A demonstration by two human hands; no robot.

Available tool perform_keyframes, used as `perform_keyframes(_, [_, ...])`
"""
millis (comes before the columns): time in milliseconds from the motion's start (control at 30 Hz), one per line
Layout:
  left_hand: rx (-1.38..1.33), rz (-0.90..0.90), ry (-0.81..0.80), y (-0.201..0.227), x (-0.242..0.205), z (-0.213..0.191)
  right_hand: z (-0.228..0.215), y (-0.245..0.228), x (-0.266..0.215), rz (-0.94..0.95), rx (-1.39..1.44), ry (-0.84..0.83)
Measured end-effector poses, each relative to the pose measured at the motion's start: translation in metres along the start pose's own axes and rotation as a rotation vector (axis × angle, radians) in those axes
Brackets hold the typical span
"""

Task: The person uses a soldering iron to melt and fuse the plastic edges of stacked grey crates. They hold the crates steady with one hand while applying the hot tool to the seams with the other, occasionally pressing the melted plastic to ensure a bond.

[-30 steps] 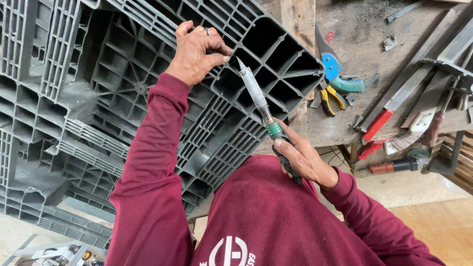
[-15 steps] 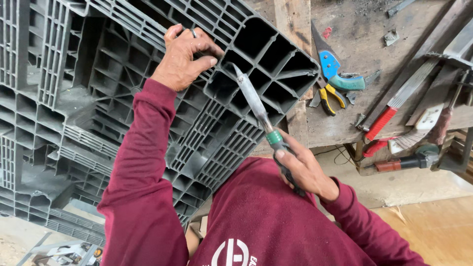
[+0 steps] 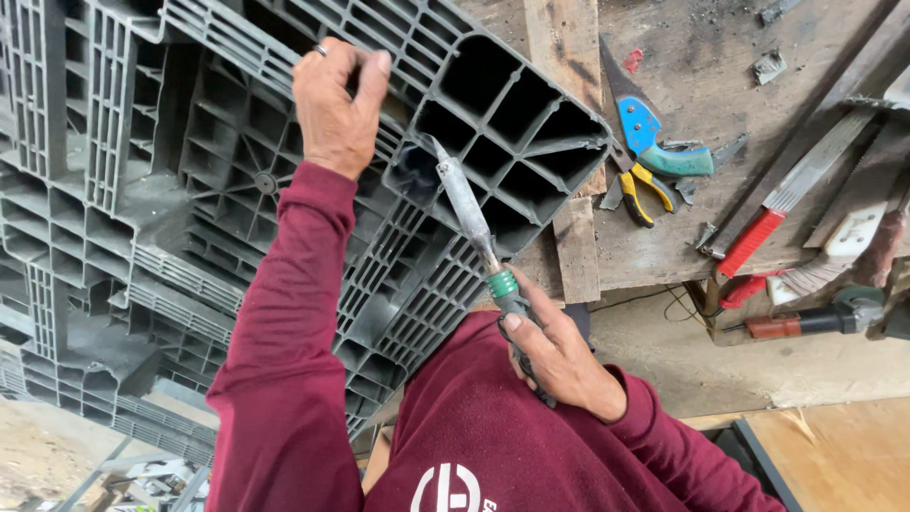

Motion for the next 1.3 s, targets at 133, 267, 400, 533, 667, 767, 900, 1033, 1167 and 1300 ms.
perform_keyframes(133, [0.22,0.044,0.212,-0.014,0.013,0.013,0.001,-0.002,0.001,-0.008,0.082,-0.007])
perform_keyframes(267, [0.21,0.049,0.254,-0.018,0.013,0.013,-0.002,-0.01,0.001,0.026,0.102,-0.006])
perform_keyframes(400, [0.171,-0.001,0.257,-0.022,0.015,0.013,-0.006,-0.021,0.007,0.047,0.096,-0.019])
perform_keyframes(533, [0.199,0.034,0.287,-0.018,0.014,0.01,-0.008,-0.029,0.007,0.101,0.131,-0.039])
perform_keyframes(667, [0.206,0.027,0.286,-0.015,0.012,0.011,-0.012,-0.037,0.008,0.126,0.108,-0.048])
perform_keyframes(767, [0.191,0.03,0.276,-0.014,0.013,0.01,-0.014,-0.044,0.007,0.151,0.054,-0.058])
perform_keyframes(900, [0.178,0.006,0.294,-0.011,0.012,0.008,-0.015,-0.049,0.009,0.187,0.032,-0.065])
perform_keyframes(1033, [0.171,-0.005,0.278,-0.01,0.013,0.008,-0.013,-0.05,0.009,0.171,0.011,-0.065])
perform_keyframes(1167, [0.19,0.001,0.279,-0.009,0.013,0.008,-0.012,-0.054,0.009,0.174,0.009,-0.07])
perform_keyframes(1300, [0.165,-0.02,0.257,-0.011,0.014,0.007,-0.012,-0.056,0.01,0.186,0.014,-0.074])
Point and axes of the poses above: each hand's wrist, its own x-axis towards the middle knuckle, its own z-axis out of the palm, y = z × x, the point moved 5 cm from there along x, towards the middle knuckle, and after that the axes turned 8 degrees about -x, right-handed, at the moved point
